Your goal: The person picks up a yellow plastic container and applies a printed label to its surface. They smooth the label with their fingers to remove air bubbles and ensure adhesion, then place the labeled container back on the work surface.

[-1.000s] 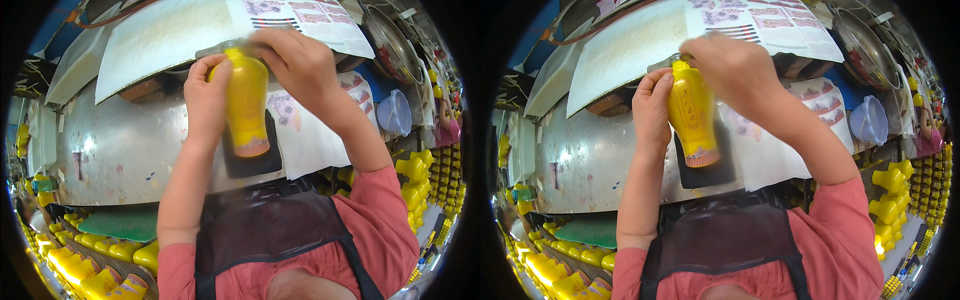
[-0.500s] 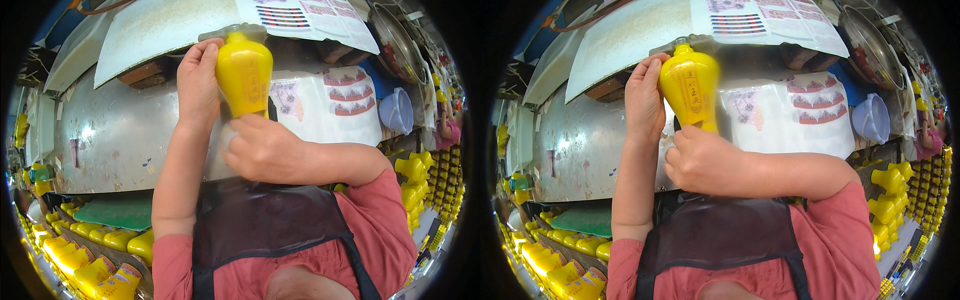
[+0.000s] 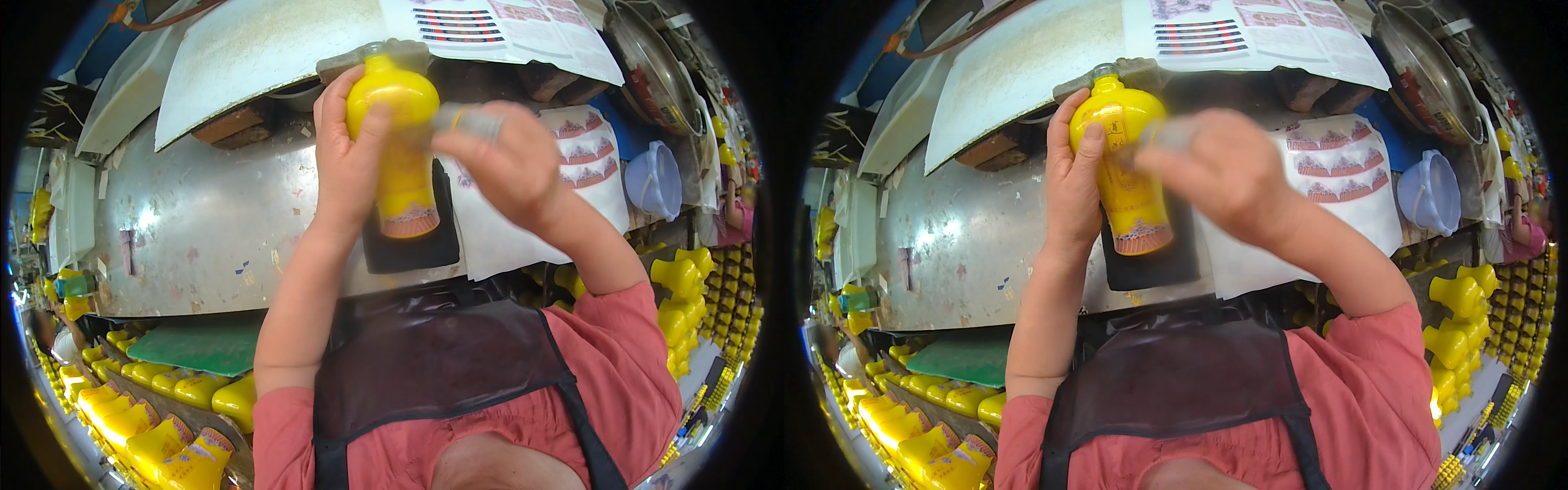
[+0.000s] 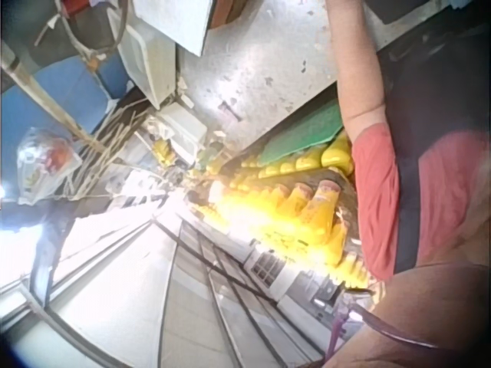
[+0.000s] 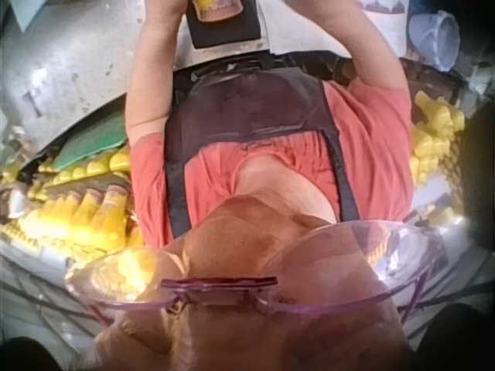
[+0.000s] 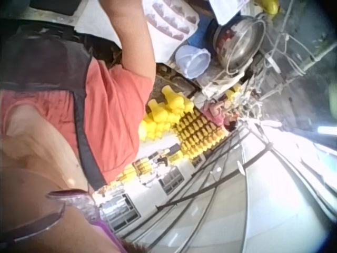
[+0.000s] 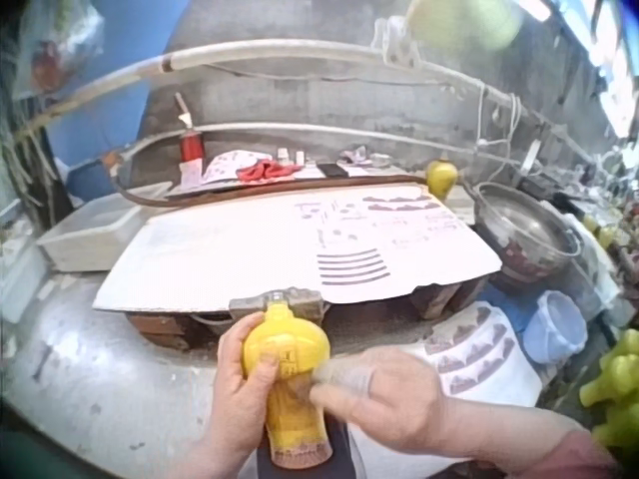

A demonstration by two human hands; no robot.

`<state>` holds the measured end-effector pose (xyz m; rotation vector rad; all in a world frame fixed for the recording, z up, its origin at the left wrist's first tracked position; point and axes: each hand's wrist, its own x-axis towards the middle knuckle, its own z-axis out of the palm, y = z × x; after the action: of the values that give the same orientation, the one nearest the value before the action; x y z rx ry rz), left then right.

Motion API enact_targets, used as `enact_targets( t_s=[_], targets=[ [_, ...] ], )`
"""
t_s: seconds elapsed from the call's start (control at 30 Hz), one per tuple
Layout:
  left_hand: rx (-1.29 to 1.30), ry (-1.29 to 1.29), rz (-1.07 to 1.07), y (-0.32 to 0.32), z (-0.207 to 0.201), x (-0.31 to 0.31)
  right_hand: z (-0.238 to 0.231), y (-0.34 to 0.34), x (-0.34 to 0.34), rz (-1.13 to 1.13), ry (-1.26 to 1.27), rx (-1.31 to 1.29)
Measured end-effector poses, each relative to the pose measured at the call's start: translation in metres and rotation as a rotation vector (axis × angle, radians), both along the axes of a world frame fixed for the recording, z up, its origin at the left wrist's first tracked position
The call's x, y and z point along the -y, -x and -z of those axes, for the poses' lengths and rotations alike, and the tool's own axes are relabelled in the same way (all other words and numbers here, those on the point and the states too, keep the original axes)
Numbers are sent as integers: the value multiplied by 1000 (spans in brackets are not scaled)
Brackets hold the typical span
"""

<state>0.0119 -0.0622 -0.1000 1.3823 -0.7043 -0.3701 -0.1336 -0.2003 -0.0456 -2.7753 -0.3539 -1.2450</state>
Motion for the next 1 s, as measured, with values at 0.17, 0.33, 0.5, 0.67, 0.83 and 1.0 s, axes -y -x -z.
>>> enact_targets(
  t_s=[0.17,0.33,0.5,0.67,0.83,1.0],
  targets=[
    [-219,128,42,8,8,2,40,25,-23,-358,-180,-123],
    [-243,109,32,10,7,2,47,18,-10,89,-534,23],
    [-291,126,24,10,10,1,59,30,-29,-256,-430,11],
    [-396,197,69,10,8,2,60,19,-26,79,-614,-116],
    [-294,124,86,12,2,-1,30,-13,-14,125,-566,38],
    [-204,41,48,12,6,-4,-5,-43,4,145,-480,56]
  ],
)
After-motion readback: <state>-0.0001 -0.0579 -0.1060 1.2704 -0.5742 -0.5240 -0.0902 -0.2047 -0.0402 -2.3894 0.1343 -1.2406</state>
